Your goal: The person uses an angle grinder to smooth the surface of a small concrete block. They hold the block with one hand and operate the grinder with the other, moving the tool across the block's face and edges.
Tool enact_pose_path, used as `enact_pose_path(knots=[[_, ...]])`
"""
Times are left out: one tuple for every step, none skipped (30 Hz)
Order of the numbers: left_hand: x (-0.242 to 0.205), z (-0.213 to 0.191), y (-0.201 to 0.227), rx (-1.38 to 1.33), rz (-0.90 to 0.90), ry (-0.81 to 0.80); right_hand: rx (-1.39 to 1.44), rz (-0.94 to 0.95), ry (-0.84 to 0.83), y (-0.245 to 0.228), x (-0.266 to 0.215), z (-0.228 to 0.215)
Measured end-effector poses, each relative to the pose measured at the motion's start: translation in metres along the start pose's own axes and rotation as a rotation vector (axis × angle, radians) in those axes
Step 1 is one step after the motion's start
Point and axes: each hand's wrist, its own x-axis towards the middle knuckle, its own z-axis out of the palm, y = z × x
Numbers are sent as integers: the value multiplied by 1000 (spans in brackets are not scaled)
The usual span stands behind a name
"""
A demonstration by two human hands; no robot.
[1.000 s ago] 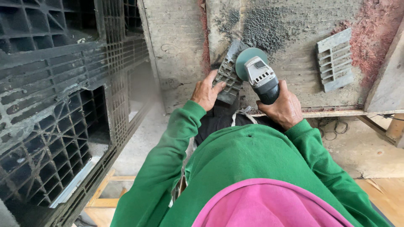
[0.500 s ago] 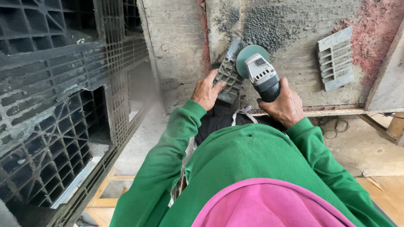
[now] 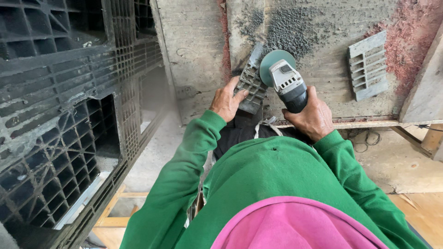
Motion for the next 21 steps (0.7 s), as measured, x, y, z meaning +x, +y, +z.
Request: enact_pose_path(knots=[[0,0,0,-9,5,0,4,-6,3,0,0,0],[-1,1,-1,-18,9,-1,9,-12,6,1,0,0],[-1,1,-1,-26,14,-1,14,-19,10,1,0,0],[0,1,-1,-30,20,1,16,-21,12,1,1,0],[-1,1,-1,-34,25,5,18,-23,13,1,1,0],[-2,1,-1,-38,30,8,20,-26,14,1,0,0],[-1,1,0,-28,26,7,22,-23,15,1,1,0],[-2,1,1,-18,22,6,24,-21,16,0,0,0],[-2,0,1,-8,17,5,26,-18,17,0,0,0],[-2,0,1,-24,19,2,21,-16,20,-1,1,0],[-2,0,1,-41,20,-1,15,-12,23,-1,1,-1],[-1,0,1,-59,22,-4,8,-8,26,-1,2,-1],[0,0,1,-48,21,-3,8,-13,34,-1,4,-1],[0,0,-1,-38,21,-1,8,-18,43,0,4,-1],[0,1,-2,-29,19,1,7,-25,50,2,3,0],[0,1,-5,-35,36,2,22,-6,48,4,2,0],[1,2,-7,-41,55,9,35,8,48,7,3,-1],[2,3,-8,-48,74,15,49,21,48,10,3,-2],[4,3,-10,-62,78,43,87,26,61,12,7,-4],[4,3,-12,-77,82,70,126,31,73,15,8,-6],[1,4,-14,-92,80,98,165,36,79,17,7,-7]])
